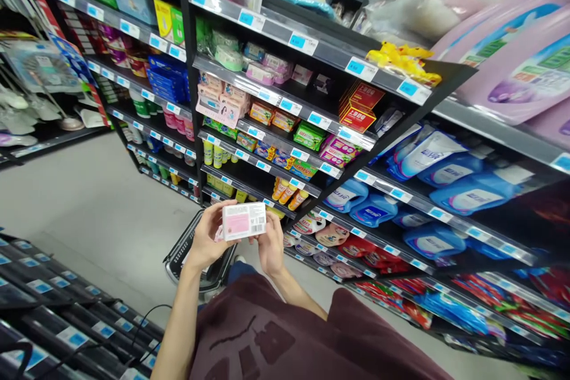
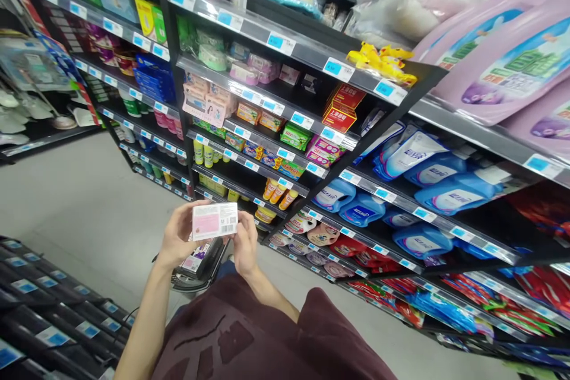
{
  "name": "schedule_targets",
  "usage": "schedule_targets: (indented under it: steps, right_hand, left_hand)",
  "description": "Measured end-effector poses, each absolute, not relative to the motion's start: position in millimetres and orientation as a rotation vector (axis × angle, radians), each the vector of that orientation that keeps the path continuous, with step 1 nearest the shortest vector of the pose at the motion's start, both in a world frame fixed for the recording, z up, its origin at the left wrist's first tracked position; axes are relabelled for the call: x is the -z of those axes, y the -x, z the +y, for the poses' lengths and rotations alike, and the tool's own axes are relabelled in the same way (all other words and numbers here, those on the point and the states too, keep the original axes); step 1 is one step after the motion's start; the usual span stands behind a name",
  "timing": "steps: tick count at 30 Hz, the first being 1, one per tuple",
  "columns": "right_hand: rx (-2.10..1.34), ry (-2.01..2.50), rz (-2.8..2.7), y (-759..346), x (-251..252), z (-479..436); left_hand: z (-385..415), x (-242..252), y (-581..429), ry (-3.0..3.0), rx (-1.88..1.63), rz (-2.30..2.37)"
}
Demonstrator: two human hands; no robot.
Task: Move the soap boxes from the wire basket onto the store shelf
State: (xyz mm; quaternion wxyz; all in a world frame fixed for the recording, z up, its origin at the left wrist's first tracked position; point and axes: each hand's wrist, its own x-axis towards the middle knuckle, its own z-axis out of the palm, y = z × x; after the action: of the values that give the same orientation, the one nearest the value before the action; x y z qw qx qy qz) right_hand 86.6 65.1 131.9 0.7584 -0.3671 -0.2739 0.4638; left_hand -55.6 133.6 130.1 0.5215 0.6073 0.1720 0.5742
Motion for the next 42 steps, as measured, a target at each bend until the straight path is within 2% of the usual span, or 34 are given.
schedule_targets:
  steps: [20, 42]
  right_hand:
    - [-0.883, 0.869, -0.67, -84, -127, 64]
    - [-0.897, 0.88, -0.662, -84, -123, 63]
  left_hand:
    - [134, -126, 57, -1.444, -1.391, 0.449]
    - [134, -118, 55, -1.408, -1.39, 0.463]
